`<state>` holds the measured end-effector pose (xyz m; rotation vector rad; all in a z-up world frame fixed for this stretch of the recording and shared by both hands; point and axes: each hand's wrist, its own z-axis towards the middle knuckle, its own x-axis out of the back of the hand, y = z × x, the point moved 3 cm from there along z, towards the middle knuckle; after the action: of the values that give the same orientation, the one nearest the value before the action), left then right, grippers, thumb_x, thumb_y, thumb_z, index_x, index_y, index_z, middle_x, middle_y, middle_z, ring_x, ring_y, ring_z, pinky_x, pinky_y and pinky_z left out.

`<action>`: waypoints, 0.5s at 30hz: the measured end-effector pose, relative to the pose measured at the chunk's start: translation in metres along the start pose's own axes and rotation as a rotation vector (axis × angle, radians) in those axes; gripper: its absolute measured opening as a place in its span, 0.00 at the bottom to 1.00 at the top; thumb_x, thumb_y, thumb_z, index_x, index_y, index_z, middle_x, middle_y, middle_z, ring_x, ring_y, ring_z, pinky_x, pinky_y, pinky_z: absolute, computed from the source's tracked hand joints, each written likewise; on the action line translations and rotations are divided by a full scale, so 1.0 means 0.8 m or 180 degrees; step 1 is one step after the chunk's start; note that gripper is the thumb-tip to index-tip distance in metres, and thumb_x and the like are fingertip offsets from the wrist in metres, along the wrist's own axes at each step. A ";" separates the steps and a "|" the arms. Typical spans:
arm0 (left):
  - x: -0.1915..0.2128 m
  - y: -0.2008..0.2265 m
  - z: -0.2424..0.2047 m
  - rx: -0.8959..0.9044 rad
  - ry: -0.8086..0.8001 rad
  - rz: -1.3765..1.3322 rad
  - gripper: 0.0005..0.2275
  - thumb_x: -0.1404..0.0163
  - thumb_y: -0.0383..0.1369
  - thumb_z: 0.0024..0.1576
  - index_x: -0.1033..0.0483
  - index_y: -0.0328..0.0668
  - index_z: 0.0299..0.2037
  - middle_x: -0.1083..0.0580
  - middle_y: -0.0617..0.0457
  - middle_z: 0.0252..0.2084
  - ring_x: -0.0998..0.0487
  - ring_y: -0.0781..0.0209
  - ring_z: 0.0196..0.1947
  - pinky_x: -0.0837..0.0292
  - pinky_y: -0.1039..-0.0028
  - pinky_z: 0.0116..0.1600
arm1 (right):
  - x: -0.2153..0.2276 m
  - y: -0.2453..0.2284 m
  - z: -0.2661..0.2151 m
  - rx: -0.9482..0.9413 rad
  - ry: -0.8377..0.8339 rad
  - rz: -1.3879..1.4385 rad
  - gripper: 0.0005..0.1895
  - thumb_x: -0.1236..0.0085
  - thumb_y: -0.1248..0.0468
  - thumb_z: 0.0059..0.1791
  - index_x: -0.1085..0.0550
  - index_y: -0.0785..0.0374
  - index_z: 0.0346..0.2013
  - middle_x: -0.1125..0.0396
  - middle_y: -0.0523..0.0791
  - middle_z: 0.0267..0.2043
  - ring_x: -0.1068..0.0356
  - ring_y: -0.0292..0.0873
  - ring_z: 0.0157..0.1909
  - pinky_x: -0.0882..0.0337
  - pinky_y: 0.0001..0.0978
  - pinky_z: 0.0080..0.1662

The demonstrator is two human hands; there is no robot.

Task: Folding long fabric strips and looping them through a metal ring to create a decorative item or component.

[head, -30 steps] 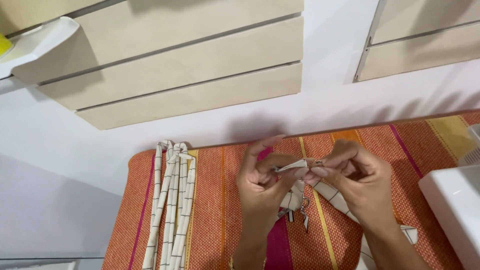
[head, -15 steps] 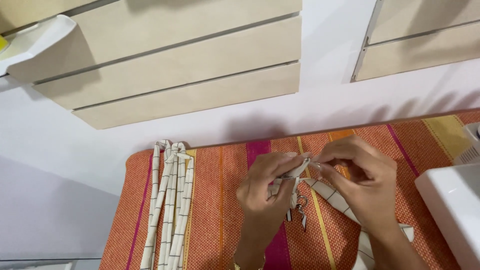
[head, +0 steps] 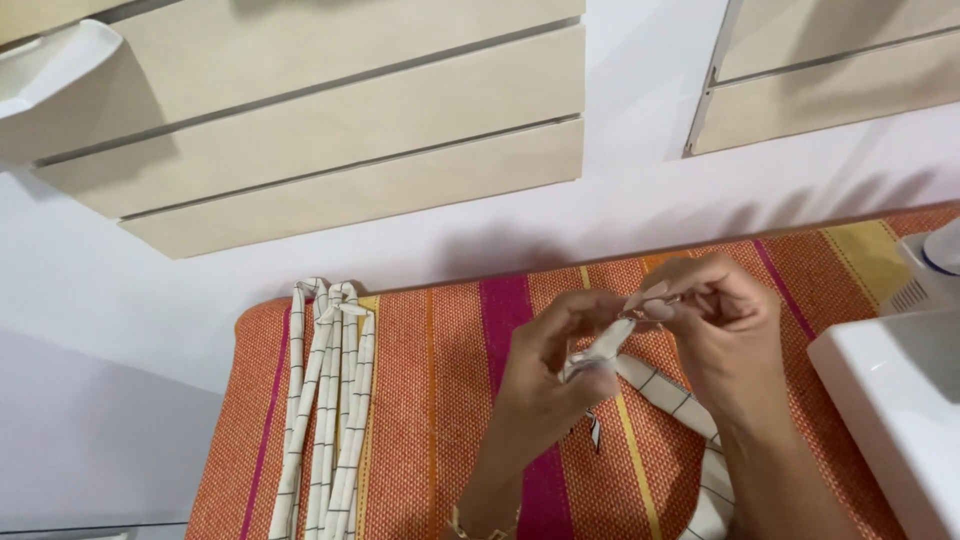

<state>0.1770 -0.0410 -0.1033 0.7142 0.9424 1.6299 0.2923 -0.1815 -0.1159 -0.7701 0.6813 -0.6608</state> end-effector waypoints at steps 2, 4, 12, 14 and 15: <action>0.001 -0.021 -0.003 0.0432 -0.0614 -0.0958 0.45 0.38 0.73 0.49 0.30 0.44 0.64 0.26 0.56 0.61 0.24 0.63 0.59 0.27 0.70 0.64 | 0.012 0.008 0.006 0.0030 0.0025 0.0249 0.07 0.36 0.76 0.52 0.25 0.63 0.41 0.25 0.48 0.39 0.21 0.41 0.41 0.16 0.28 0.46; -0.002 -0.019 -0.003 0.0244 -0.1016 -0.0974 0.42 0.79 0.69 0.65 0.30 0.36 0.63 0.25 0.46 0.57 0.22 0.55 0.60 0.26 0.61 0.71 | 0.017 0.008 0.012 -0.0108 -0.0831 0.0423 0.11 0.42 0.79 0.55 0.21 0.59 0.42 0.23 0.44 0.38 0.24 0.36 0.38 0.18 0.25 0.42; -0.006 -0.008 0.001 0.0532 -0.0365 -0.0846 0.09 0.49 0.40 0.71 0.24 0.50 0.39 0.33 0.65 0.28 0.38 0.74 0.25 0.45 0.81 0.30 | 0.004 0.000 0.013 -0.0156 -0.1014 0.0276 0.08 0.36 0.74 0.51 0.19 0.60 0.42 0.22 0.46 0.42 0.23 0.42 0.46 0.19 0.32 0.51; -0.006 -0.012 0.000 0.0476 -0.0145 -0.0930 0.09 0.48 0.42 0.71 0.23 0.51 0.40 0.35 0.67 0.27 0.41 0.74 0.25 0.48 0.81 0.30 | 0.002 0.000 0.014 -0.0177 -0.1018 0.0221 0.07 0.33 0.68 0.51 0.17 0.61 0.45 0.19 0.48 0.45 0.21 0.45 0.50 0.18 0.38 0.57; -0.006 -0.013 0.001 0.0401 -0.0054 -0.0884 0.08 0.48 0.40 0.71 0.21 0.49 0.42 0.32 0.65 0.29 0.39 0.73 0.26 0.45 0.79 0.32 | -0.001 0.001 0.014 -0.0247 -0.1034 0.0224 0.11 0.32 0.71 0.49 0.17 0.62 0.46 0.20 0.51 0.50 0.20 0.49 0.55 0.17 0.39 0.60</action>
<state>0.1839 -0.0440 -0.1118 0.6493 1.0882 1.3285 0.3004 -0.1762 -0.1100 -0.8973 0.4360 -0.4334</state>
